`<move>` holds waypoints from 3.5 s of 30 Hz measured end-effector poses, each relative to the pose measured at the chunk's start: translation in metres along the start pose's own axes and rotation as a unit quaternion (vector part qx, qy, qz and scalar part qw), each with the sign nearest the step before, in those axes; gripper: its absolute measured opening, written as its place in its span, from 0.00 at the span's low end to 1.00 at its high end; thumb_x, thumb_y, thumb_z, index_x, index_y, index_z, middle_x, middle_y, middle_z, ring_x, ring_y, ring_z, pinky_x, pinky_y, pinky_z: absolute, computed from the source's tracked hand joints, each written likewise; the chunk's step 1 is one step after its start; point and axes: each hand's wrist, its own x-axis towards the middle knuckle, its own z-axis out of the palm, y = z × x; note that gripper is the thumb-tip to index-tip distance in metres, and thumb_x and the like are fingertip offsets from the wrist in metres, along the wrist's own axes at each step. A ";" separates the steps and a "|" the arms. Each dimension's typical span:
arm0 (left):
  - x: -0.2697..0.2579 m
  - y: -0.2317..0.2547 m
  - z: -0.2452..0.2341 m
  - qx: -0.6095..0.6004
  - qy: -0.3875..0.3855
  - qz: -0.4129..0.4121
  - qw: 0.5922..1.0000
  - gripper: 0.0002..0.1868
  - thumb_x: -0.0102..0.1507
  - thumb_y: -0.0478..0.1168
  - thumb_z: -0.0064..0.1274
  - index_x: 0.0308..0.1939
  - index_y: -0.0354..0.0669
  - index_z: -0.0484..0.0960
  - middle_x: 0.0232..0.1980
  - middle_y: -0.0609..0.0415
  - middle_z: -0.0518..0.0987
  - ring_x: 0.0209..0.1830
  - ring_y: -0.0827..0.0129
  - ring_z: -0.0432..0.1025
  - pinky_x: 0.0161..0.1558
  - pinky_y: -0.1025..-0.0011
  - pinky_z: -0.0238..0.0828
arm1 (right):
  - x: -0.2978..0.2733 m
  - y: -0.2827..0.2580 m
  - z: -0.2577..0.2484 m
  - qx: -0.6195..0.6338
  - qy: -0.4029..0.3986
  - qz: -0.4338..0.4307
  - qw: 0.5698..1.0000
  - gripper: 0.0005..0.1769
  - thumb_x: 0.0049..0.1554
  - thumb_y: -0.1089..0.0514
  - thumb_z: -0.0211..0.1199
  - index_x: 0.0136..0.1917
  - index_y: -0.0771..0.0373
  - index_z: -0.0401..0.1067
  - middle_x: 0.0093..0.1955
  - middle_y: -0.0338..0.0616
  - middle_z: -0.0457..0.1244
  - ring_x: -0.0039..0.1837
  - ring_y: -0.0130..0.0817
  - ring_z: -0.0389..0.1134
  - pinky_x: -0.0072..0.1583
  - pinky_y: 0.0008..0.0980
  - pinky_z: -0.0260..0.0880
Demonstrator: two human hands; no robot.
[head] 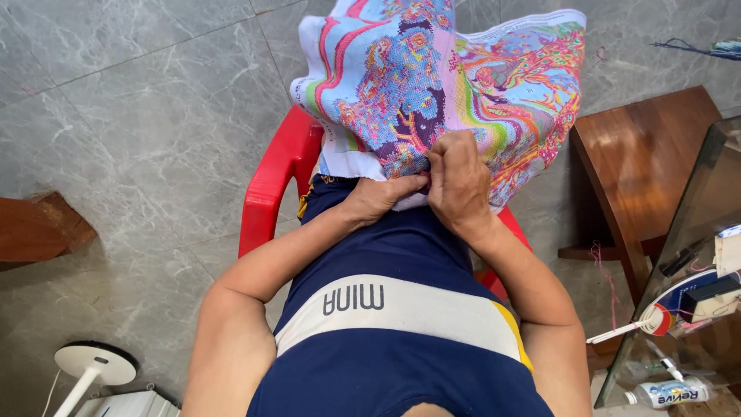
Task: A person is performing cross-stitching on a colorful patterned fabric using a needle and thread.
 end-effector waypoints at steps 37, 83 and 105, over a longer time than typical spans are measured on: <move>0.016 -0.020 -0.030 -0.079 0.078 -0.232 0.966 0.31 0.50 0.42 0.65 0.57 0.36 0.80 0.66 0.45 0.76 0.69 0.65 0.68 0.73 0.68 0.62 | 0.017 0.124 -0.091 0.545 0.221 0.331 0.738 0.05 0.74 0.65 0.57 0.60 0.55 0.66 0.43 0.42 0.58 0.46 0.35 0.63 0.49 0.34 0.70; 0.013 -0.010 -0.026 0.120 0.042 0.166 0.978 0.17 0.60 0.33 0.67 0.53 0.37 0.83 0.50 0.45 0.84 0.53 0.59 0.77 0.56 0.57 0.76 | -0.020 0.010 0.026 0.011 0.001 0.040 0.999 0.03 0.61 0.65 0.65 0.49 0.61 0.78 0.35 0.44 0.56 0.39 0.50 0.66 0.44 0.41 0.70; 0.034 -0.036 -0.022 -0.225 0.064 -0.170 0.957 0.21 0.56 0.37 0.69 0.50 0.28 0.81 0.42 0.37 0.85 0.40 0.48 0.81 0.38 0.52 0.83 | -0.011 0.025 0.015 0.213 -0.032 0.119 0.969 0.03 0.63 0.66 0.68 0.50 0.61 0.80 0.35 0.47 0.57 0.38 0.47 0.67 0.43 0.38 0.68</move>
